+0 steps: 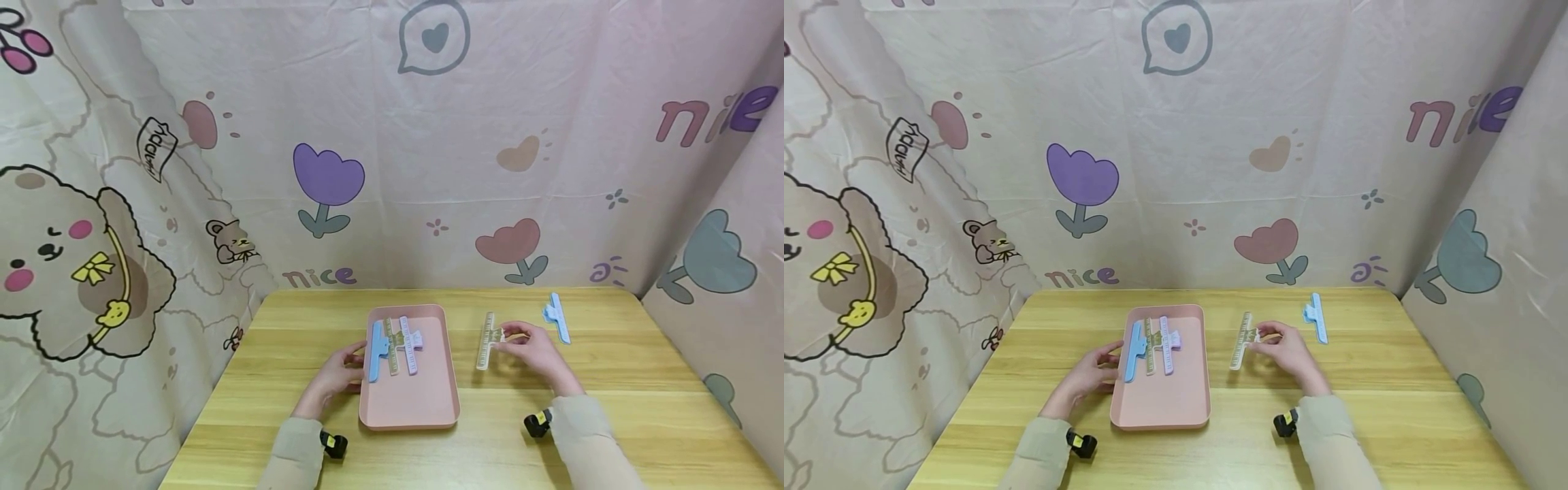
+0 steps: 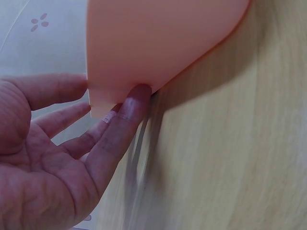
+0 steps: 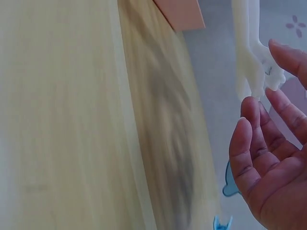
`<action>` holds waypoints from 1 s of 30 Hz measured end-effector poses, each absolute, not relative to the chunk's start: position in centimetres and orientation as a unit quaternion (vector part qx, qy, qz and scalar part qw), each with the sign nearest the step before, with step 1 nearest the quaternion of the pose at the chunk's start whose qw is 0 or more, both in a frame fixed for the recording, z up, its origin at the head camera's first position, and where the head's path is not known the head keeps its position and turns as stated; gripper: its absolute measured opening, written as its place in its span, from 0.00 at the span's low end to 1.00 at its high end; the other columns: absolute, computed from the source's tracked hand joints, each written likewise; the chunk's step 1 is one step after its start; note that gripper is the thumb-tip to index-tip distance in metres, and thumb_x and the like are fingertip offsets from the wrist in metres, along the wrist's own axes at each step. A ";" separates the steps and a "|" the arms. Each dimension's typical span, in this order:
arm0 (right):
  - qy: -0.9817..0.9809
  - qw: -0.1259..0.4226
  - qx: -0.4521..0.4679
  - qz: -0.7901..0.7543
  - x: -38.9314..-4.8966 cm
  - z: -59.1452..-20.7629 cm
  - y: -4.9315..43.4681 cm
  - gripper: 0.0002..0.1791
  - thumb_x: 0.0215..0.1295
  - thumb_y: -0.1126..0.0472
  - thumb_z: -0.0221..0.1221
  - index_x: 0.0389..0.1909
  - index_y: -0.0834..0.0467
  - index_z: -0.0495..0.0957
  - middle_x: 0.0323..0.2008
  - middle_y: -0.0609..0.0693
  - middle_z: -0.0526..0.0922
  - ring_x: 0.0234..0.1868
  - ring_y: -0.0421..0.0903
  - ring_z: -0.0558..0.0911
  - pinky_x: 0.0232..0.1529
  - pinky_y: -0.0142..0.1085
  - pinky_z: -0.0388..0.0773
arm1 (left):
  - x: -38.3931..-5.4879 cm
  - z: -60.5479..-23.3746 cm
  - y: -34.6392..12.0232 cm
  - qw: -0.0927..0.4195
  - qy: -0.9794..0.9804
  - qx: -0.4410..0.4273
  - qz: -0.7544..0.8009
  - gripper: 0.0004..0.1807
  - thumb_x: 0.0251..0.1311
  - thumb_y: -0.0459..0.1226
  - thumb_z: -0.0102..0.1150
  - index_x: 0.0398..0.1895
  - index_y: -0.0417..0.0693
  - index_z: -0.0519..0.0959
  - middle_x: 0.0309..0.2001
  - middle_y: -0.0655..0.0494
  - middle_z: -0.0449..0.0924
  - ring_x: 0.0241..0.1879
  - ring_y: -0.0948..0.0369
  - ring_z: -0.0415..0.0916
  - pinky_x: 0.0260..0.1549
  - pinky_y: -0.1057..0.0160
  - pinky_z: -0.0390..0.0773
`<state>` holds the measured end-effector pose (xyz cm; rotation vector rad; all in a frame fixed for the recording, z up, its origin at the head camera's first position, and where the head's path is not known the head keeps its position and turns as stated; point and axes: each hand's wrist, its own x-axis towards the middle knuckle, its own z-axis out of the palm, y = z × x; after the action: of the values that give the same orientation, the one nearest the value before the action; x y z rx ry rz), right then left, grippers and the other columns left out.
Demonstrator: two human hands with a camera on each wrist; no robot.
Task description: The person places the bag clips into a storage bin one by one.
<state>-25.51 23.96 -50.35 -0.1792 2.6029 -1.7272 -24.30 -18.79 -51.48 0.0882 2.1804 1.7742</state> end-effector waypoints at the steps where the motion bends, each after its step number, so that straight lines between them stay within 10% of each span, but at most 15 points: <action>1: 0.830 0.008 -0.059 -0.554 -25.6 -50.3 23.7 0.33 0.55 0.57 0.72 0.58 0.68 0.73 0.50 0.64 0.79 0.45 0.55 0.81 0.40 0.50 0.83 | -24.3 -51.5 -18.8 0.165 0.764 0.031 0.623 0.39 0.58 0.23 0.59 0.74 0.40 0.58 0.57 0.35 0.67 0.47 0.48 0.76 0.40 0.50 0.83; 30: 0.824 0.030 -0.088 -0.558 -29.5 -49.1 16.7 0.26 0.51 0.61 0.73 0.52 0.64 0.79 0.45 0.57 0.80 0.41 0.51 0.80 0.44 0.41 0.80 | -24.4 -51.7 -18.7 0.161 0.765 0.028 0.623 0.39 0.58 0.22 0.59 0.74 0.39 0.59 0.57 0.35 0.68 0.46 0.49 0.76 0.39 0.50 0.83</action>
<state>-29.46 16.72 -49.14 -0.2726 2.5418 -1.7217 -24.43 -18.71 -51.66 0.0796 2.1841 1.7794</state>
